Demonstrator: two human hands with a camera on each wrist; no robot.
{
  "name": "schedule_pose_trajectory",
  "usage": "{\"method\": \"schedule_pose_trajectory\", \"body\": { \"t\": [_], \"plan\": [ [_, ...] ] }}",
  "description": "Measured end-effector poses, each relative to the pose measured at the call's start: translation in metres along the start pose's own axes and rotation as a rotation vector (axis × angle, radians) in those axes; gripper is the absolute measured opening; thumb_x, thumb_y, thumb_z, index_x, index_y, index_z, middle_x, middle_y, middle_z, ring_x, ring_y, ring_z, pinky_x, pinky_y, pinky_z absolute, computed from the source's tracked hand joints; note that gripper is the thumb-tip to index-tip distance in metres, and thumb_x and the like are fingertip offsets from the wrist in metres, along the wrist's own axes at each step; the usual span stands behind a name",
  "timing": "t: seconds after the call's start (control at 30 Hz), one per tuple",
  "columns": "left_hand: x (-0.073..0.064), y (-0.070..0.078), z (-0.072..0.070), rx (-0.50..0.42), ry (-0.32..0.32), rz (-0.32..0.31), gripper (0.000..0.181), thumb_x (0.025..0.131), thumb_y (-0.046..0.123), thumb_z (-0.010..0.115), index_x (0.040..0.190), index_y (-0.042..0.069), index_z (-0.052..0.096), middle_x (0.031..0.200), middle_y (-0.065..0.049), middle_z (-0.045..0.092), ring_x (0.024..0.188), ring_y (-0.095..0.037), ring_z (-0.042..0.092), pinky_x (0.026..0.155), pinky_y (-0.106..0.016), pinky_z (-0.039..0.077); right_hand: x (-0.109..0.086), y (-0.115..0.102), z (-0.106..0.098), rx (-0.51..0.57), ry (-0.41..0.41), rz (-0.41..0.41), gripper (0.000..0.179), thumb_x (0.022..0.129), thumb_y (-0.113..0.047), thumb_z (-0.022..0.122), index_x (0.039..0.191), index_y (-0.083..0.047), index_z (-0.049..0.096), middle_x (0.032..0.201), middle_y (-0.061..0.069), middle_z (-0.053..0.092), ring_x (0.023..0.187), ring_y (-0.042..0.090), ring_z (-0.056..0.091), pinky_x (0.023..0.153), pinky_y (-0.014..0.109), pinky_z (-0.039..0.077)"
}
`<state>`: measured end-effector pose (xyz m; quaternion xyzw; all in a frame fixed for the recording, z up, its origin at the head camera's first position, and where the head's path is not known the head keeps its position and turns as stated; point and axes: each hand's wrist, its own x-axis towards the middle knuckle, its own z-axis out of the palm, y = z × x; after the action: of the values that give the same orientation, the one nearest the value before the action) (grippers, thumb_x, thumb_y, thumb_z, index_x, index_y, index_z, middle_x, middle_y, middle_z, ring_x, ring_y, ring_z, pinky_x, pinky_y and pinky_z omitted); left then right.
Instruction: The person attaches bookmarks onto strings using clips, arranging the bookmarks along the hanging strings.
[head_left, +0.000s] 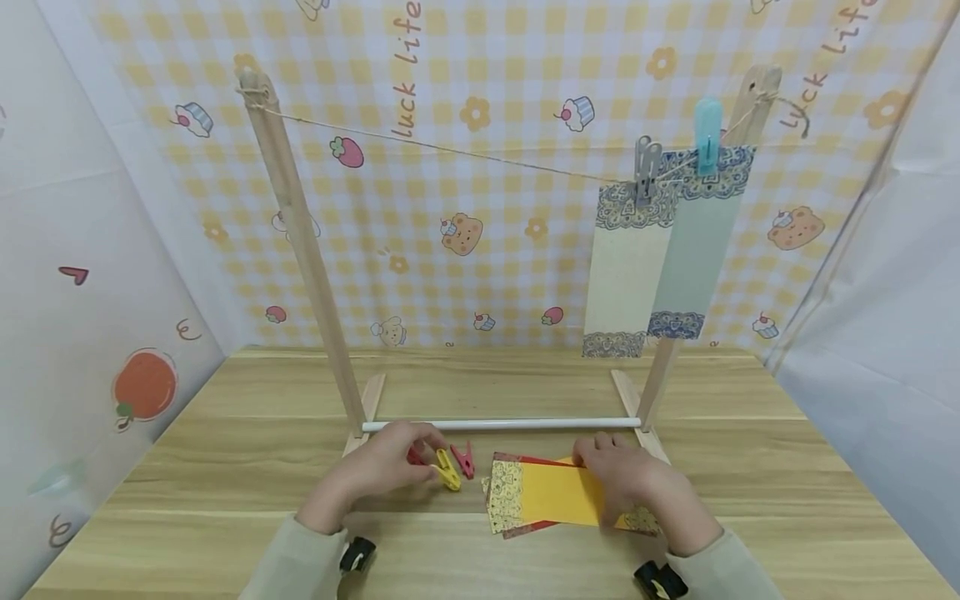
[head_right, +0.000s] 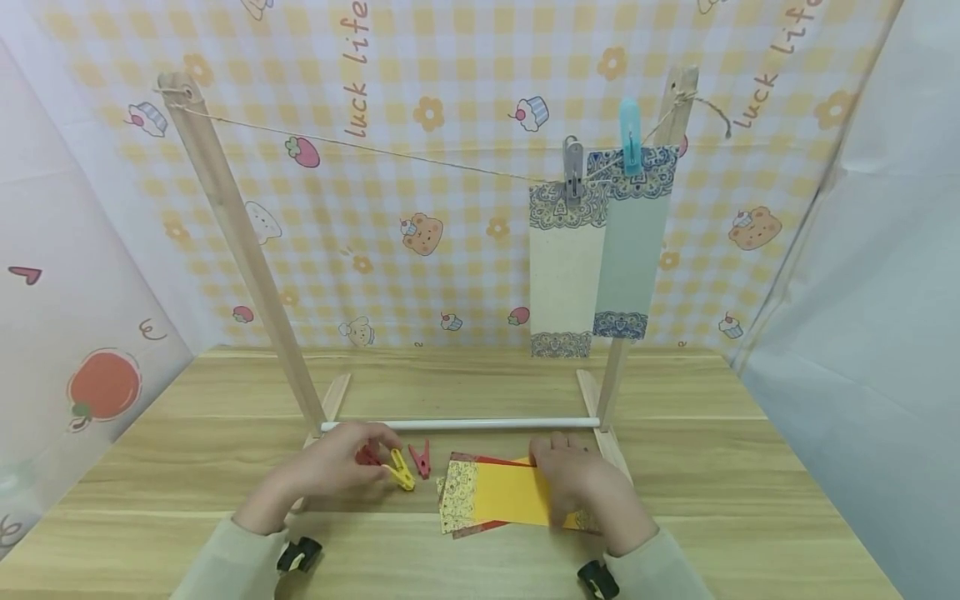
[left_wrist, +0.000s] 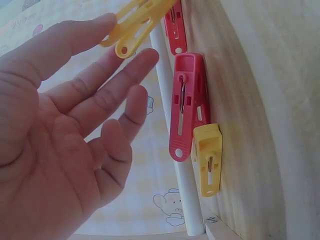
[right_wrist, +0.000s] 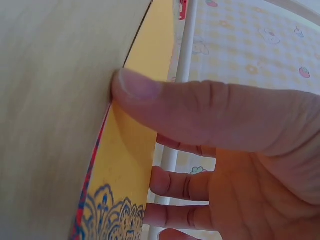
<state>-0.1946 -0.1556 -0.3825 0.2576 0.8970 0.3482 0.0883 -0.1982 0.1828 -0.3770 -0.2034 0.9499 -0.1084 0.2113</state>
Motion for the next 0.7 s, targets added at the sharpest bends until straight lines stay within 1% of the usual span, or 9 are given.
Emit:
{"method": "schedule_pose_trajectory", "body": {
  "t": [0.1, 0.2, 0.27, 0.33, 0.43, 0.57, 0.63, 0.7],
  "plan": [
    [-0.0007, 0.0011, -0.0008, -0.013, 0.015, -0.007, 0.029, 0.085, 0.007, 0.074, 0.113, 0.003, 0.068, 0.109, -0.008, 0.069, 0.092, -0.021, 0.064, 0.075, -0.023, 0.053, -0.0001, -0.0011, -0.0002, -0.012, 0.024, 0.000, 0.069, 0.059, -0.005, 0.094, 0.111, -0.014, 0.051, 0.102, 0.006, 0.048, 0.096, 0.028, 0.042, 0.077, 0.046, 0.044],
    [-0.0006, 0.0019, -0.0016, -0.025, 0.022, -0.014, 0.029, 0.086, 0.008, 0.073, 0.114, 0.005, 0.068, 0.111, -0.007, 0.069, 0.095, -0.022, 0.063, 0.079, -0.028, 0.054, -0.0003, -0.0021, -0.0007, -0.022, 0.045, 0.019, 0.071, 0.058, -0.006, 0.095, 0.113, -0.014, 0.051, 0.103, 0.007, 0.047, 0.096, 0.029, 0.044, 0.072, 0.046, 0.042],
    [0.0000, 0.0017, -0.0018, -0.026, 0.024, -0.005, 0.029, 0.086, 0.008, 0.073, 0.115, 0.005, 0.068, 0.111, -0.006, 0.069, 0.096, -0.023, 0.062, 0.080, -0.032, 0.055, -0.0004, -0.0023, -0.0009, -0.040, 0.064, 0.029, 0.069, 0.059, -0.003, 0.093, 0.113, -0.014, 0.051, 0.102, 0.008, 0.047, 0.094, 0.029, 0.044, 0.069, 0.046, 0.040],
    [0.0006, 0.0018, -0.0021, -0.029, 0.026, 0.006, 0.029, 0.086, 0.007, 0.072, 0.115, 0.005, 0.068, 0.110, -0.006, 0.069, 0.096, -0.024, 0.063, 0.081, -0.032, 0.056, -0.0002, -0.0019, -0.0011, -0.065, 0.079, 0.034, 0.066, 0.061, -0.002, 0.090, 0.112, -0.014, 0.050, 0.100, 0.009, 0.048, 0.091, 0.029, 0.045, 0.068, 0.046, 0.039],
    [0.0013, 0.0017, -0.0021, -0.038, 0.028, 0.009, 0.031, 0.085, 0.005, 0.072, 0.115, 0.004, 0.068, 0.109, -0.006, 0.069, 0.096, -0.024, 0.063, 0.081, -0.028, 0.056, 0.0000, -0.0009, -0.0017, -0.085, 0.102, 0.032, 0.058, 0.063, -0.001, 0.086, 0.109, -0.014, 0.054, 0.099, 0.008, 0.051, 0.089, 0.027, 0.047, 0.070, 0.050, 0.042],
    [0.0013, 0.0017, -0.0017, -0.047, 0.038, 0.003, 0.034, 0.085, 0.007, 0.073, 0.118, 0.003, 0.067, 0.110, -0.005, 0.069, 0.098, -0.025, 0.062, 0.081, -0.026, 0.055, -0.0009, 0.0007, -0.0041, -0.073, 0.131, -0.009, 0.046, 0.067, -0.003, 0.085, 0.106, -0.013, 0.063, 0.096, 0.006, 0.056, 0.088, 0.024, 0.052, 0.074, 0.057, 0.047],
    [0.0007, 0.0022, -0.0019, -0.051, 0.046, 0.009, 0.035, 0.085, 0.008, 0.073, 0.118, 0.002, 0.066, 0.111, -0.006, 0.068, 0.098, -0.027, 0.061, 0.081, -0.026, 0.055, -0.0015, 0.0015, -0.0055, -0.063, 0.144, -0.041, 0.039, 0.069, -0.002, 0.083, 0.102, -0.012, 0.066, 0.093, 0.004, 0.057, 0.086, 0.023, 0.051, 0.072, 0.054, 0.047],
    [0.0000, 0.0025, -0.0023, -0.054, 0.054, 0.015, 0.035, 0.085, 0.008, 0.073, 0.119, 0.001, 0.066, 0.111, -0.007, 0.068, 0.099, -0.028, 0.060, 0.080, -0.025, 0.055, -0.0014, 0.0026, -0.0064, -0.043, 0.148, -0.071, 0.032, 0.071, 0.000, 0.080, 0.097, -0.012, 0.065, 0.089, 0.002, 0.057, 0.082, 0.021, 0.049, 0.070, 0.047, 0.046]
  ]
}}
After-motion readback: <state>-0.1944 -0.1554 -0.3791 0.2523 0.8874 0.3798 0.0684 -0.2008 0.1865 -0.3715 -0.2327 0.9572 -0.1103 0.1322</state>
